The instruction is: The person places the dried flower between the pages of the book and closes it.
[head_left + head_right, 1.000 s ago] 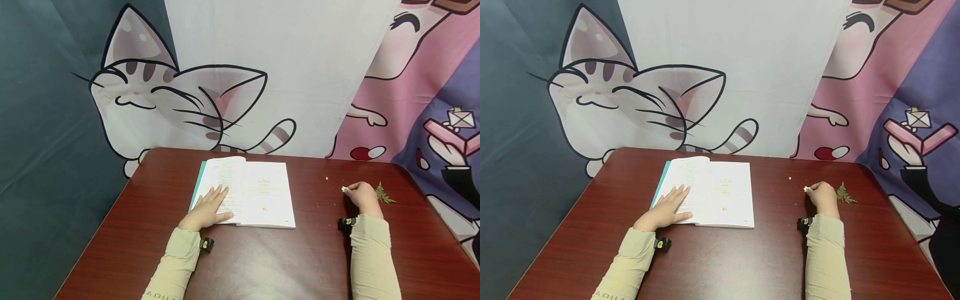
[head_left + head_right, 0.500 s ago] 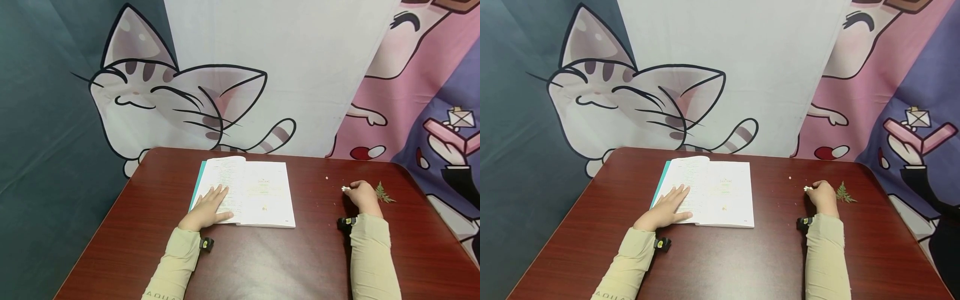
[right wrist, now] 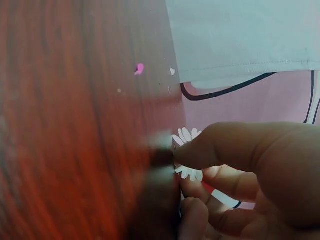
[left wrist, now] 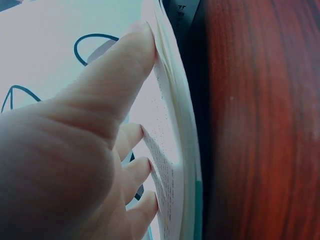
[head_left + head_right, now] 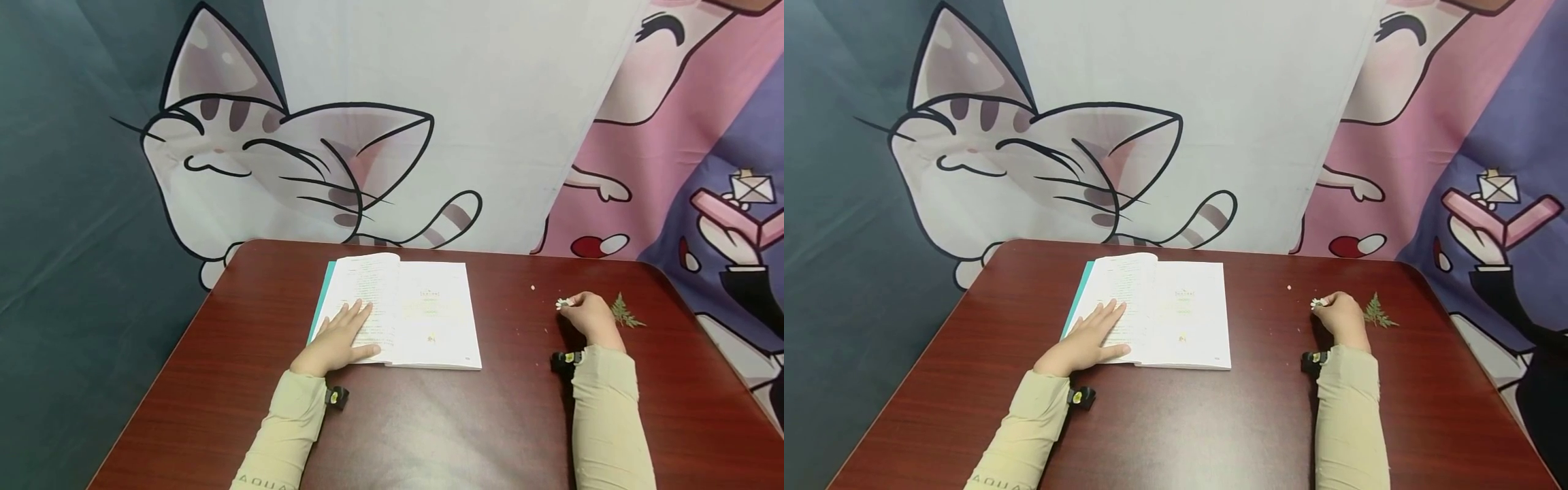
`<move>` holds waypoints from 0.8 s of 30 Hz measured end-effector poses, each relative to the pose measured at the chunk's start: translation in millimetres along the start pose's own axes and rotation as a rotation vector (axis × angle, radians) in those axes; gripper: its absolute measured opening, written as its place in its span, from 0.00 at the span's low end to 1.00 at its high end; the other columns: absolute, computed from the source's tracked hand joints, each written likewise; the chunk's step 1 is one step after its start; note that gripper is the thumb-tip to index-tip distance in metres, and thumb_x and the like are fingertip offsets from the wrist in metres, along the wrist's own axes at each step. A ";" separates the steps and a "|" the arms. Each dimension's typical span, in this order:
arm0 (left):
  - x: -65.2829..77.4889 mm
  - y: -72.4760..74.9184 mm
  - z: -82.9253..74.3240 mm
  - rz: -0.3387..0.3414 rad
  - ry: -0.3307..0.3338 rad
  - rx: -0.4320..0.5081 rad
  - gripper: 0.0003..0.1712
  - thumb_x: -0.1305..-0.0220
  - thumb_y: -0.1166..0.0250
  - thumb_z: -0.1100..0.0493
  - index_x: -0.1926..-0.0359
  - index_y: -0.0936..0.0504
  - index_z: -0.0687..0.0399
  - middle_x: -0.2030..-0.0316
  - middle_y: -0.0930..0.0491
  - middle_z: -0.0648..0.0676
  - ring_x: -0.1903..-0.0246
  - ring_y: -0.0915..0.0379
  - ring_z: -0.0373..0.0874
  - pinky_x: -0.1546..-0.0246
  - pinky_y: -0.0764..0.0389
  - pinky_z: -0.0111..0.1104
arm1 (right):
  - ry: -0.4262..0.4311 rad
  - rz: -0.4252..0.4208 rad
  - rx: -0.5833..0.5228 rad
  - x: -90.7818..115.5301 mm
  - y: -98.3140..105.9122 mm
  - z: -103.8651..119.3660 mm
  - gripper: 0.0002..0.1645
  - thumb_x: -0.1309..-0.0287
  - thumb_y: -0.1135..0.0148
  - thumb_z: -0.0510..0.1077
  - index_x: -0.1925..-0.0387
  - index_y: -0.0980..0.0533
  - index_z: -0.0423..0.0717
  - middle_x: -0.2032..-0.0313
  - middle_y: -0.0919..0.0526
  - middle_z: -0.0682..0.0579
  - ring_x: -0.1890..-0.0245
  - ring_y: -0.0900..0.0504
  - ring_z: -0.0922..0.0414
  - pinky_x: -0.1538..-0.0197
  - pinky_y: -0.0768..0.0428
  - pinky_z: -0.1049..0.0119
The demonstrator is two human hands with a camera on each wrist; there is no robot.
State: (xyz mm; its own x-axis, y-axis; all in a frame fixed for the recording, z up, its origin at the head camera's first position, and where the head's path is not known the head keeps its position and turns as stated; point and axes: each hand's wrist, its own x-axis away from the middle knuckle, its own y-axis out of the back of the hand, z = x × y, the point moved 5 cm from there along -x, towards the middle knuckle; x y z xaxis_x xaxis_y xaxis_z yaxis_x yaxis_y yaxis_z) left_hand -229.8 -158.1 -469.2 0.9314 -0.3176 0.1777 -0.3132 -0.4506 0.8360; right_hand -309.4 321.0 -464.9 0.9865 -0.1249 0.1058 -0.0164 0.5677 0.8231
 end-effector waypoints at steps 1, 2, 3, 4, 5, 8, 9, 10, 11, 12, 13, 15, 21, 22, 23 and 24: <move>0.0 -0.1 0.0 0.001 0.000 0.000 0.50 0.33 0.34 0.40 0.20 0.46 0.52 0.20 0.53 0.61 0.22 0.64 0.63 0.29 0.59 0.66 | -0.001 -0.012 -0.008 0.3 0.0 0.7 0.13 0.41 0.38 0.40 0.64 0.25 0.30 0.64 0.20 0.33 0.64 0.25 0.40 0.59 0.25 0.47; 0.0 -0.1 -0.1 -0.001 -0.002 0.001 0.50 0.33 0.34 0.40 0.20 0.46 0.53 0.21 0.53 0.61 0.22 0.63 0.64 0.29 0.59 0.67 | -0.005 -0.022 -0.017 0.1 -0.1 0.8 0.13 0.41 0.38 0.39 0.64 0.25 0.29 0.64 0.21 0.32 0.64 0.25 0.39 0.58 0.26 0.46; 0.1 0.1 -0.4 -0.004 -0.006 0.001 0.50 0.33 0.33 0.40 0.20 0.46 0.53 0.21 0.53 0.62 0.22 0.62 0.64 0.29 0.58 0.67 | -0.008 -0.034 -0.027 0.4 0.0 1.3 0.13 0.42 0.38 0.39 0.63 0.25 0.29 0.63 0.21 0.32 0.63 0.25 0.38 0.57 0.26 0.46; 0.2 0.2 -0.6 -0.004 -0.007 0.002 0.50 0.33 0.33 0.40 0.20 0.46 0.53 0.21 0.53 0.62 0.22 0.62 0.64 0.29 0.58 0.67 | -0.010 -0.045 -0.035 0.5 0.0 1.6 0.13 0.42 0.38 0.39 0.63 0.25 0.29 0.63 0.21 0.32 0.63 0.25 0.38 0.57 0.26 0.46; 0.3 0.3 -0.8 -0.004 -0.008 0.002 0.50 0.33 0.34 0.40 0.20 0.45 0.53 0.21 0.53 0.62 0.22 0.62 0.65 0.29 0.58 0.67 | -0.010 -0.053 -0.041 0.8 0.0 2.1 0.12 0.41 0.38 0.38 0.63 0.25 0.29 0.63 0.21 0.32 0.63 0.25 0.38 0.58 0.27 0.47; 0.1 0.7 -1.6 -0.006 -0.014 0.001 0.50 0.33 0.34 0.40 0.20 0.45 0.54 0.21 0.52 0.63 0.23 0.61 0.65 0.30 0.58 0.68 | 0.000 -0.071 -0.056 1.1 -0.2 3.7 0.13 0.41 0.38 0.38 0.62 0.23 0.28 0.64 0.19 0.33 0.64 0.24 0.40 0.60 0.28 0.52; 0.1 0.9 -1.9 -0.006 -0.015 0.001 0.50 0.33 0.34 0.40 0.20 0.45 0.54 0.21 0.52 0.63 0.23 0.61 0.65 0.30 0.57 0.68 | 0.002 -0.074 -0.065 1.0 -0.3 4.5 0.13 0.40 0.38 0.38 0.61 0.23 0.28 0.65 0.18 0.34 0.65 0.23 0.41 0.62 0.27 0.54; 0.0 0.9 -1.8 -0.004 -0.014 0.002 0.50 0.33 0.34 0.40 0.20 0.46 0.54 0.21 0.52 0.63 0.22 0.62 0.65 0.30 0.58 0.68 | 0.004 -0.076 -0.074 0.9 -0.3 5.3 0.13 0.40 0.38 0.38 0.61 0.22 0.28 0.67 0.18 0.36 0.67 0.23 0.44 0.64 0.27 0.56; 0.0 0.9 -1.9 -0.002 -0.013 0.001 0.50 0.33 0.34 0.40 0.20 0.46 0.54 0.21 0.52 0.62 0.22 0.62 0.64 0.30 0.58 0.67 | 0.003 -0.076 -0.088 0.7 -0.4 6.3 0.13 0.40 0.37 0.38 0.61 0.22 0.28 0.70 0.17 0.39 0.69 0.23 0.46 0.66 0.26 0.58; 0.1 1.0 -1.9 -0.002 -0.012 0.001 0.50 0.33 0.34 0.40 0.20 0.46 0.54 0.21 0.52 0.62 0.22 0.62 0.64 0.29 0.58 0.67 | 0.003 -0.077 -0.106 0.5 -0.6 7.3 0.13 0.40 0.37 0.38 0.61 0.21 0.29 0.72 0.17 0.43 0.71 0.22 0.50 0.68 0.26 0.60; 0.1 1.1 -1.7 -0.002 -0.012 0.004 0.50 0.33 0.34 0.40 0.20 0.46 0.54 0.21 0.52 0.62 0.22 0.63 0.64 0.29 0.58 0.67 | 0.002 -0.074 -0.129 0.4 -0.8 8.6 0.13 0.40 0.37 0.38 0.60 0.21 0.28 0.74 0.17 0.45 0.73 0.23 0.53 0.70 0.25 0.63; 0.2 1.0 -1.3 0.000 -0.010 0.006 0.50 0.32 0.34 0.41 0.20 0.46 0.53 0.21 0.52 0.62 0.22 0.63 0.64 0.29 0.59 0.67 | 0.002 -0.065 -0.177 0.2 -1.0 11.5 0.13 0.39 0.37 0.37 0.59 0.21 0.28 0.76 0.17 0.49 0.76 0.22 0.58 0.73 0.23 0.66; 0.8 1.0 0.0 0.001 -0.008 -0.002 0.50 0.32 0.34 0.40 0.20 0.46 0.54 0.21 0.52 0.62 0.22 0.63 0.64 0.30 0.58 0.67 | -0.007 -0.033 -0.362 1.2 -4.9 25.2 0.16 0.36 0.35 0.37 0.53 0.22 0.26 0.72 0.17 0.54 0.75 0.19 0.64 0.71 0.18 0.72; 0.8 1.0 -0.2 0.001 -0.009 -0.004 0.50 0.32 0.34 0.40 0.20 0.46 0.54 0.21 0.52 0.62 0.22 0.62 0.64 0.30 0.58 0.67 | -0.010 -0.027 -0.387 1.9 -6.0 27.9 0.17 0.36 0.35 0.37 0.53 0.22 0.26 0.71 0.18 0.55 0.75 0.19 0.64 0.70 0.18 0.72; 1.0 1.1 -0.1 -0.001 -0.010 -0.005 0.50 0.32 0.34 0.40 0.20 0.46 0.55 0.21 0.52 0.62 0.22 0.62 0.64 0.30 0.57 0.68 | -0.014 -0.019 -0.410 2.6 -7.2 30.6 0.17 0.36 0.34 0.38 0.52 0.23 0.26 0.71 0.18 0.56 0.74 0.19 0.65 0.69 0.18 0.72; 0.9 0.9 0.1 0.000 -0.011 -0.008 0.50 0.32 0.34 0.40 0.20 0.46 0.55 0.21 0.52 0.62 0.22 0.62 0.64 0.30 0.57 0.68 | -0.014 -0.012 -0.425 3.3 -8.5 33.3 0.18 0.36 0.34 0.38 0.52 0.23 0.26 0.70 0.18 0.56 0.74 0.19 0.64 0.68 0.17 0.72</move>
State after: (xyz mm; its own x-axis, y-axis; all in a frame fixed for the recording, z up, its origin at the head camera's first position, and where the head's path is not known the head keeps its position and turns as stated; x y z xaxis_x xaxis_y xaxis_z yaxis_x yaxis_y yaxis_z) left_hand -229.3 -158.9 -468.4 0.9294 -0.3265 0.1719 -0.3115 -0.4444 0.8399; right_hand -311.4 288.7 -453.0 0.9839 -0.1429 0.1071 0.0667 0.8505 0.5217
